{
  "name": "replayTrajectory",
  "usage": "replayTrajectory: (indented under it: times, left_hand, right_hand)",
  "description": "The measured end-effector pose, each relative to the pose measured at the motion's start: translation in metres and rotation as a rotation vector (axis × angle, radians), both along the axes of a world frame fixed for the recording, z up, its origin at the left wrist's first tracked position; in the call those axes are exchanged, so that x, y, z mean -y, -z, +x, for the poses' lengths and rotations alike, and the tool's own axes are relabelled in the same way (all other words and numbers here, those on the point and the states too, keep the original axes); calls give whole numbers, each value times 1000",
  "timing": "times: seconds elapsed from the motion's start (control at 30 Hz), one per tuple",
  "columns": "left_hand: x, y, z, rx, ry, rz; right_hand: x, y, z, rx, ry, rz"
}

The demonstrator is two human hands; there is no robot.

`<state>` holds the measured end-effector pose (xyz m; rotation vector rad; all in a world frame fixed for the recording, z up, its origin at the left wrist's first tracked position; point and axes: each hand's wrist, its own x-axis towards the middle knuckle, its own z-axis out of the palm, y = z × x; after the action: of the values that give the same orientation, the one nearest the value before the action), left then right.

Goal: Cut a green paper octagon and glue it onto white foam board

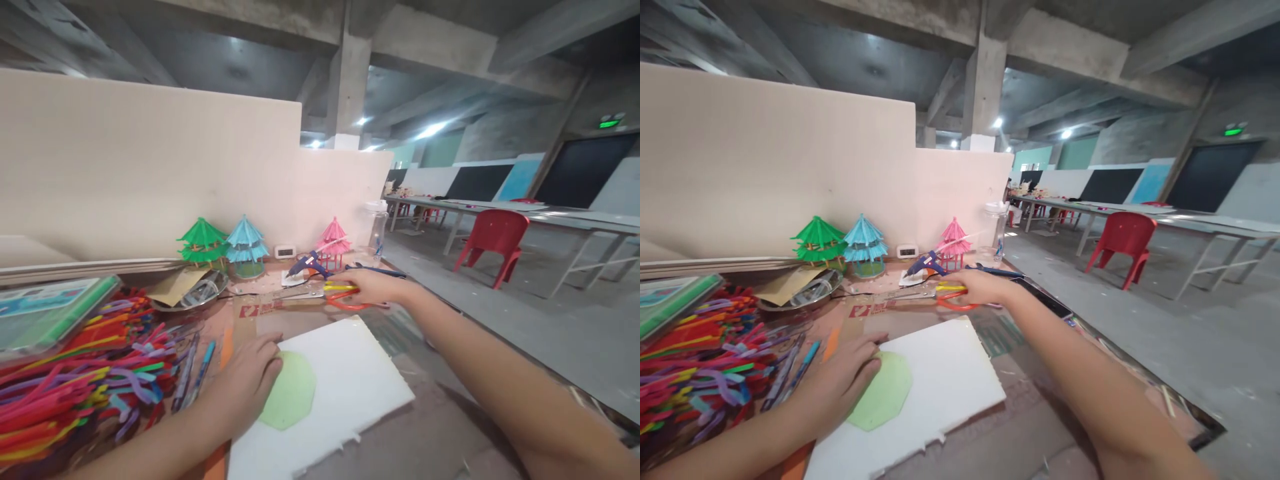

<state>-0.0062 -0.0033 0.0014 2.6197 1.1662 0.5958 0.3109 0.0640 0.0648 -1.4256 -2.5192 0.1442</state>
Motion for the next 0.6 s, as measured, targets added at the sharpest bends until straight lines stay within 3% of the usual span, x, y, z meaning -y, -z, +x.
replayTrajectory:
  times: [0.2,0.3,0.43,0.6]
  left_hand:
    - [2,0,1,52,7,24]
    - [2,-1,2,67,16,30]
    - [1,0,2,79,28,36]
    - [-1,1,2,72,31,32]
  right_hand:
    - [16,-14,72,7,212,-67]
    - [18,-12,96,23,358,-77]
    - [8,3,106,42,510,-112]
    - [-4,23,98,58,588,-157]
